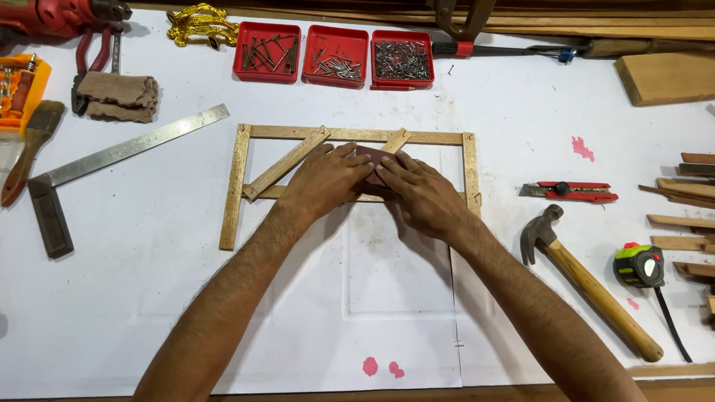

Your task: The person assembles small wooden truss frames on a workbench. They position thin wood strips diagonally inside rectangular frames, hammer nails to fasten the joints, measure parts with a tape measure, sand the frame members with a sanding block, and pick additional strips from a pile of scrap wood.

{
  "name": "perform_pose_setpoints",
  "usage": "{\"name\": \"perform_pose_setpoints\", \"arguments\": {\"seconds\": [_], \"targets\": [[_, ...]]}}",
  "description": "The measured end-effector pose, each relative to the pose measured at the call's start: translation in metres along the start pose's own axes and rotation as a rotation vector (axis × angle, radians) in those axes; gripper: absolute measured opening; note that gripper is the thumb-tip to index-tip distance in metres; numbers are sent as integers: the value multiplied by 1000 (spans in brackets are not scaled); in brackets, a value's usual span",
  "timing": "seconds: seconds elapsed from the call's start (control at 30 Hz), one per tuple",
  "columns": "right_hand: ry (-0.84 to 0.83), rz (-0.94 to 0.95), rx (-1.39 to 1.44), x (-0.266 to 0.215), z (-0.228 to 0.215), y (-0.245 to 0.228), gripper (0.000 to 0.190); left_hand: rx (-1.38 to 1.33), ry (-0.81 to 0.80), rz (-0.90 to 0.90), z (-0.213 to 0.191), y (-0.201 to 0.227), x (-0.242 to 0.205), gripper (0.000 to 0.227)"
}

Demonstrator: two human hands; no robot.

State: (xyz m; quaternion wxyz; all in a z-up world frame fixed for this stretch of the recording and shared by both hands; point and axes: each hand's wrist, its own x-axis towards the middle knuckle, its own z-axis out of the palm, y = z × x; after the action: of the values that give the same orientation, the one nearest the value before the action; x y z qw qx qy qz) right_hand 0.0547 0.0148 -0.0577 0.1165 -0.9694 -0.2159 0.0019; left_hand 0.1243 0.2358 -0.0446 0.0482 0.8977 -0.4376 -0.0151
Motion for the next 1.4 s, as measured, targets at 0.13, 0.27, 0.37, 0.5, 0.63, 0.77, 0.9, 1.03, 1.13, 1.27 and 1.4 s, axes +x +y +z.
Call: {"name": "perform_pose_setpoints", "arguments": {"seconds": [0.13, 0.27, 0.37, 0.5, 0.63, 0.77, 0.9, 1.03, 1.13, 1.27, 1.4], "targets": [[1, -27, -29, -13, 7, -11, 64, 92, 33, 19, 21, 0, -16, 40], [-24, -64, -71, -14, 6, -11, 65, 128, -14, 12, 18, 3, -19, 41], [-47, -45, -101, -4, 0, 2, 68, 110, -23, 3, 7, 3, -4, 43], [-44, -34, -72, 13, -11, 27, 64, 33, -35, -23, -14, 4, 24, 53], [-54, -5, -103, 15, -13, 34, 65, 16, 59, 6, 15, -5, 34, 47], [-23, -71, -85, 3, 2, 29, 57, 35, 74, 31, 21, 0, 15, 43], [31, -120, -62, -10, 8, 16, 52, 30, 66, 42, 19, 8, -3, 38], [35, -119, 28, -15, 0, 11, 45, -16, -45, 12, 0, 19, -6, 35], [13, -123, 67, -15, -6, 21, 47, 66, -183, 7, -6, 20, -1, 32], [61, -131, 138, -1, -20, 31, 54, 13, 200, 51, -4, 6, 17, 30], [147, -34, 82, 15, -27, 34, 84, -36, 286, 28, -13, 0, 40, 40]]}}
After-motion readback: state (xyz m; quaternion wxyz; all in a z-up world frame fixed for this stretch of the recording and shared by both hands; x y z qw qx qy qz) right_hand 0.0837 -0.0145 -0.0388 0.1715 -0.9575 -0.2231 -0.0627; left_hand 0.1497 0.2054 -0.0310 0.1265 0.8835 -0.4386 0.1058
